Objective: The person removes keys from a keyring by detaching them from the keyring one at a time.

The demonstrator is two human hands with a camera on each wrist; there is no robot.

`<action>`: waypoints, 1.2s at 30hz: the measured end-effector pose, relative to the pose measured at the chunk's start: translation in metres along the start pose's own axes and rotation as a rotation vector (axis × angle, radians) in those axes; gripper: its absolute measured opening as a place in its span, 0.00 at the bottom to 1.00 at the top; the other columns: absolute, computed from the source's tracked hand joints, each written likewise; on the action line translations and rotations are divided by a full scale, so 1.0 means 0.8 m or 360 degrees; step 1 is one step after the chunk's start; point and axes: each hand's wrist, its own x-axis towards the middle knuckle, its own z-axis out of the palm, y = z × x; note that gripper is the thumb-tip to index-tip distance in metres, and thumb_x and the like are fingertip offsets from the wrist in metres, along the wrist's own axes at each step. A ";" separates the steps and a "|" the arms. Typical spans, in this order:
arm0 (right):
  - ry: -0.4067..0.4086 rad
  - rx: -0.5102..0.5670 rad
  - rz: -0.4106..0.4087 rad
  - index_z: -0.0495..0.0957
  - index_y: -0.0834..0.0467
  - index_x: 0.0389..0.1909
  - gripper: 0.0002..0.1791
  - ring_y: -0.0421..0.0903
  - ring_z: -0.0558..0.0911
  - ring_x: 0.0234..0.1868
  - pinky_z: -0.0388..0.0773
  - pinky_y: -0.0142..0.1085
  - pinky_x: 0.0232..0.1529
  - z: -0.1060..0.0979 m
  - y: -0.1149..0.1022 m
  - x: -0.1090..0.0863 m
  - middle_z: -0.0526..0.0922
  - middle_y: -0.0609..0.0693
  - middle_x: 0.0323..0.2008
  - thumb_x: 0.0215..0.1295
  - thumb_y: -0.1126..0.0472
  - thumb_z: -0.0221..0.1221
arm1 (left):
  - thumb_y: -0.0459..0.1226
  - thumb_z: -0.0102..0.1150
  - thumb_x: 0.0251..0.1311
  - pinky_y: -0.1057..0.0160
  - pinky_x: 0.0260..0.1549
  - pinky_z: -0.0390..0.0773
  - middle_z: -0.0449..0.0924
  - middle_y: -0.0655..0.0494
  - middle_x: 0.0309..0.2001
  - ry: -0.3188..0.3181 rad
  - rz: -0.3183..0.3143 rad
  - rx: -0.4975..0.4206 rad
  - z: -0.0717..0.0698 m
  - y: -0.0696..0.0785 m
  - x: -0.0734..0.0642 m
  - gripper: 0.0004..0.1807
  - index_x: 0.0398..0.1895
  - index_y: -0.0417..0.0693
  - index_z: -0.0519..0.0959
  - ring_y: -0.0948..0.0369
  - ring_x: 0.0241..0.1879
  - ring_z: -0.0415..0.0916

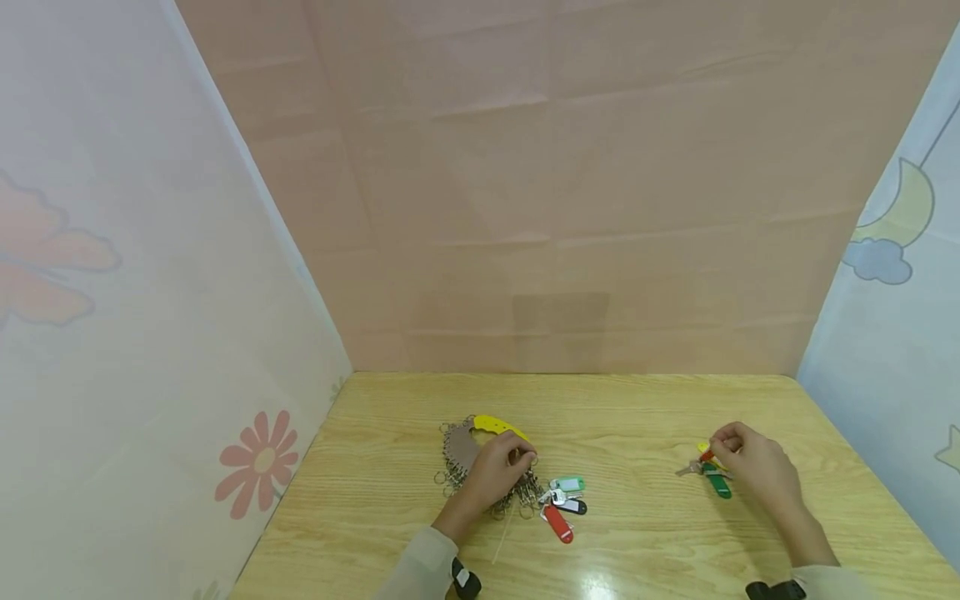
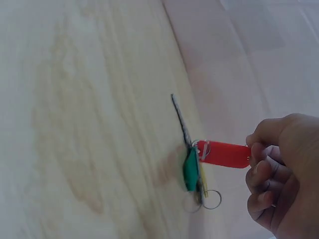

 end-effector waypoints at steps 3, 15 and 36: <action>-0.0056 0.0002 0.0049 0.80 0.64 0.50 0.17 0.41 0.77 0.24 0.72 0.37 0.20 0.005 0.003 -0.001 0.86 0.54 0.36 0.81 0.52 0.55 | 0.42 0.61 0.78 0.72 0.32 0.75 0.81 0.63 0.39 0.0006 0.0010 0.0002 -0.001 0.000 -0.001 0.09 0.48 0.50 0.89 0.73 0.32 0.69; -0.0101 0.0027 0.0109 0.81 0.64 0.50 0.17 0.43 0.79 0.26 0.72 0.38 0.21 0.011 0.000 -0.005 0.86 0.52 0.36 0.81 0.53 0.55 | 0.41 0.61 0.78 0.70 0.33 0.76 0.82 0.60 0.41 -0.0008 -0.0019 -0.0026 -0.004 0.003 -0.001 0.10 0.49 0.47 0.89 0.71 0.33 0.71; -0.0056 0.0132 -0.0232 0.83 0.60 0.44 0.07 0.34 0.70 0.20 0.67 0.29 0.18 0.052 -0.083 -0.013 0.85 0.47 0.30 0.76 0.60 0.62 | 0.41 0.62 0.77 0.71 0.36 0.75 0.83 0.61 0.43 -0.0022 -0.0064 0.0059 -0.005 0.001 -0.006 0.08 0.48 0.49 0.88 0.71 0.36 0.70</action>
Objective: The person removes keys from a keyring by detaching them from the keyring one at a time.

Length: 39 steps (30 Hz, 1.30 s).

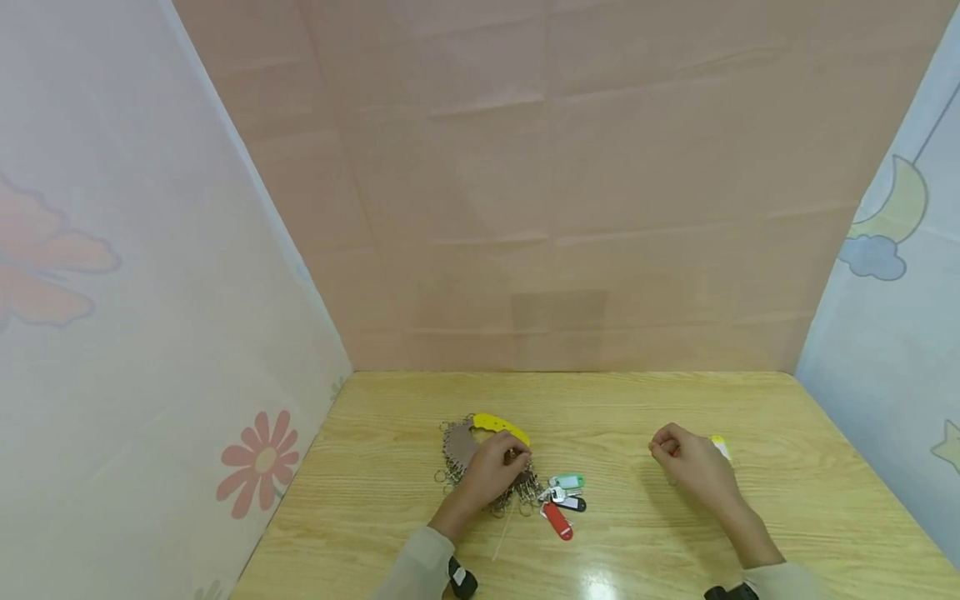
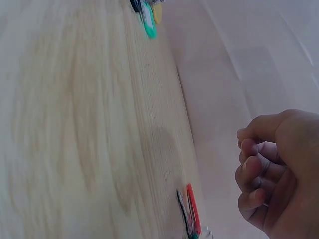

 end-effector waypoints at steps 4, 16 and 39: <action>-0.0022 -0.0027 -0.0061 0.83 0.57 0.40 0.03 0.33 0.66 0.17 0.62 0.27 0.18 0.016 -0.017 0.003 0.82 0.42 0.26 0.74 0.61 0.64 | 0.40 0.62 0.77 0.71 0.34 0.74 0.82 0.62 0.43 -0.0008 -0.0020 0.0015 -0.001 0.000 -0.002 0.08 0.48 0.50 0.88 0.70 0.35 0.69; -0.0115 0.0033 -0.0092 0.82 0.50 0.36 0.03 0.33 0.65 0.19 0.62 0.28 0.21 0.051 -0.058 0.011 0.80 0.37 0.25 0.70 0.61 0.67 | 0.40 0.63 0.75 0.71 0.33 0.74 0.80 0.62 0.42 -0.0007 0.0032 0.0030 0.000 -0.001 -0.004 0.07 0.47 0.50 0.88 0.71 0.34 0.68; -0.0221 -0.0027 -0.0368 0.87 0.48 0.41 0.06 0.29 0.69 0.27 0.69 0.28 0.27 0.115 -0.102 0.017 0.79 0.35 0.33 0.67 0.61 0.71 | 0.43 0.68 0.67 0.69 0.45 0.73 0.83 0.63 0.46 -0.0005 0.0298 0.0609 0.017 0.013 -0.002 0.04 0.41 0.59 0.89 0.66 0.45 0.68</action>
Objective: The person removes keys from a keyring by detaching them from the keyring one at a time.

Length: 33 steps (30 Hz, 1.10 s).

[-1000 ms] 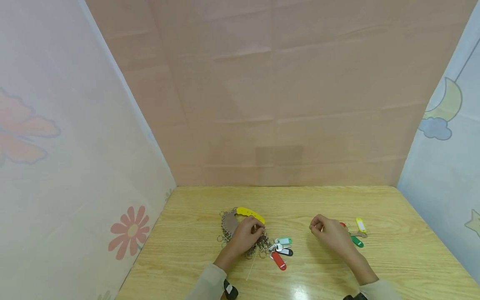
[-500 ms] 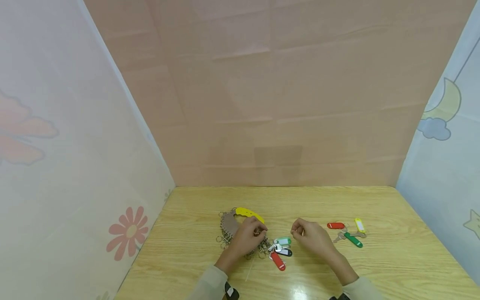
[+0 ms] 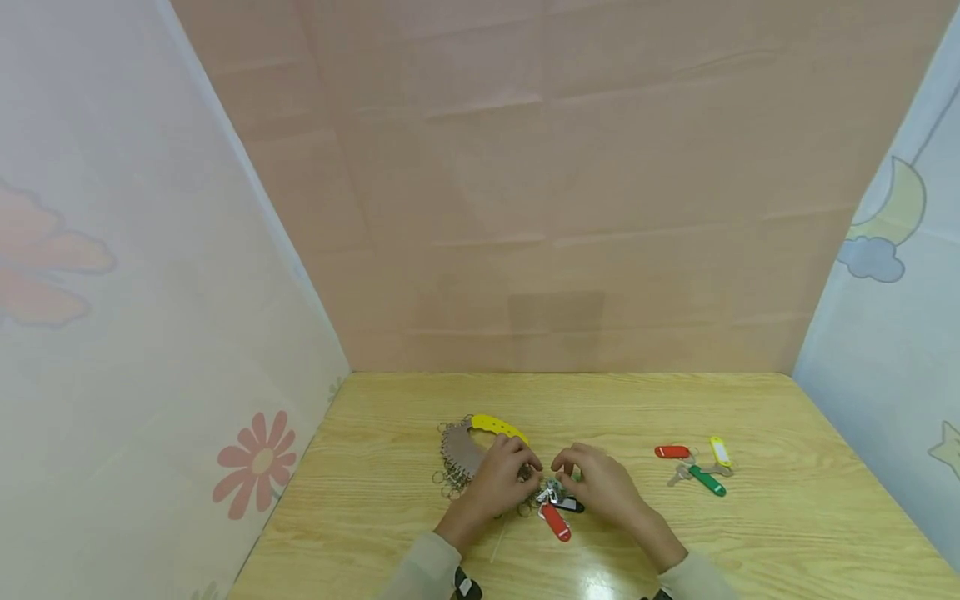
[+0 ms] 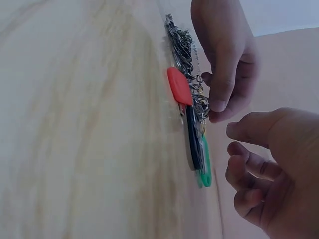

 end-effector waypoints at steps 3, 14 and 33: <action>-0.0023 -0.0025 -0.0017 0.87 0.48 0.40 0.05 0.30 0.71 0.29 0.69 0.28 0.28 0.003 -0.002 -0.002 0.78 0.34 0.33 0.66 0.61 0.71 | 0.45 0.70 0.67 0.69 0.45 0.72 0.82 0.63 0.47 -0.0058 0.0001 0.0068 0.003 -0.001 0.001 0.04 0.41 0.60 0.89 0.66 0.45 0.66; -0.0104 -0.0072 -0.0035 0.86 0.46 0.35 0.05 0.29 0.72 0.29 0.70 0.30 0.27 0.010 -0.004 -0.004 0.78 0.34 0.31 0.65 0.59 0.73 | 0.44 0.71 0.68 0.68 0.47 0.72 0.81 0.64 0.45 -0.0081 0.0052 0.0173 0.002 0.004 0.001 0.02 0.36 0.61 0.89 0.66 0.43 0.66; -0.0148 -0.0016 -0.0105 0.81 0.47 0.30 0.08 0.29 0.71 0.28 0.70 0.29 0.27 0.015 -0.008 0.003 0.77 0.35 0.29 0.59 0.62 0.70 | 0.38 0.70 0.66 0.69 0.45 0.72 0.83 0.65 0.43 -0.0002 0.0018 -0.0031 0.007 0.003 0.004 0.04 0.33 0.58 0.86 0.66 0.43 0.66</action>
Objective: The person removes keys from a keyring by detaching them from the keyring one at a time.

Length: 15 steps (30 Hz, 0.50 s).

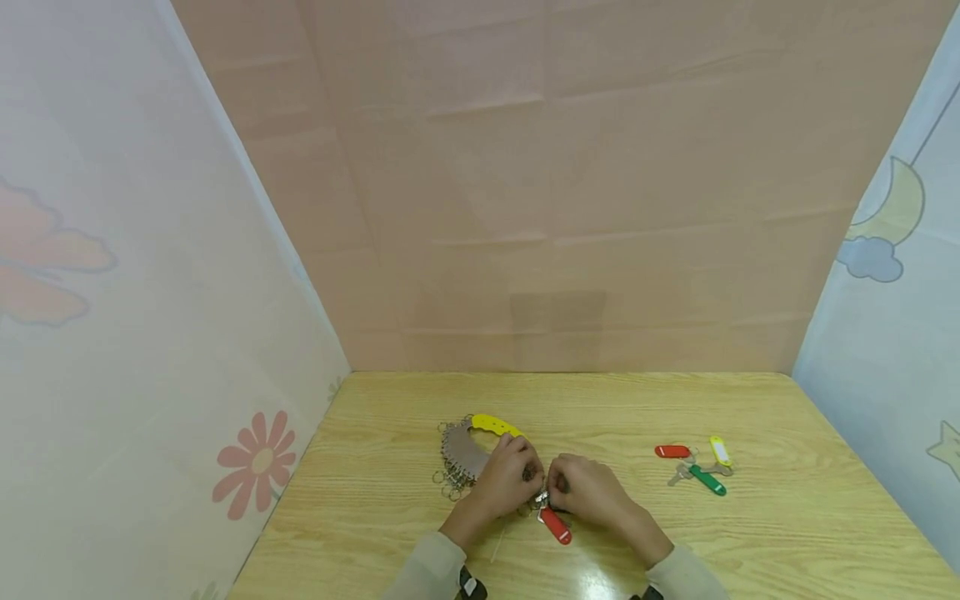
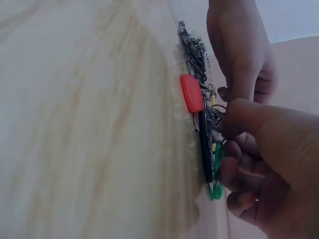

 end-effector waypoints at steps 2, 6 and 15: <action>0.0017 0.0038 0.0020 0.80 0.48 0.31 0.07 0.29 0.71 0.27 0.71 0.28 0.27 0.000 0.001 0.000 0.77 0.36 0.30 0.61 0.62 0.69 | 0.38 0.69 0.68 0.71 0.43 0.71 0.83 0.65 0.40 -0.0003 -0.0016 -0.0089 0.001 -0.001 0.001 0.03 0.35 0.58 0.86 0.67 0.41 0.65; 0.0075 0.0081 0.0066 0.79 0.49 0.35 0.06 0.29 0.70 0.25 0.71 0.28 0.25 -0.001 0.003 0.001 0.79 0.37 0.31 0.65 0.63 0.66 | 0.39 0.65 0.73 0.73 0.38 0.68 0.81 0.64 0.40 -0.0061 -0.0097 -0.0279 0.000 -0.002 0.002 0.02 0.41 0.56 0.85 0.69 0.38 0.62; 0.0123 0.0025 0.0106 0.79 0.48 0.37 0.05 0.29 0.68 0.22 0.68 0.27 0.21 -0.003 0.004 0.003 0.79 0.36 0.31 0.73 0.61 0.64 | 0.40 0.66 0.71 0.72 0.41 0.68 0.86 0.66 0.42 -0.0058 -0.0052 -0.0326 -0.004 0.001 0.002 0.04 0.45 0.57 0.86 0.69 0.41 0.64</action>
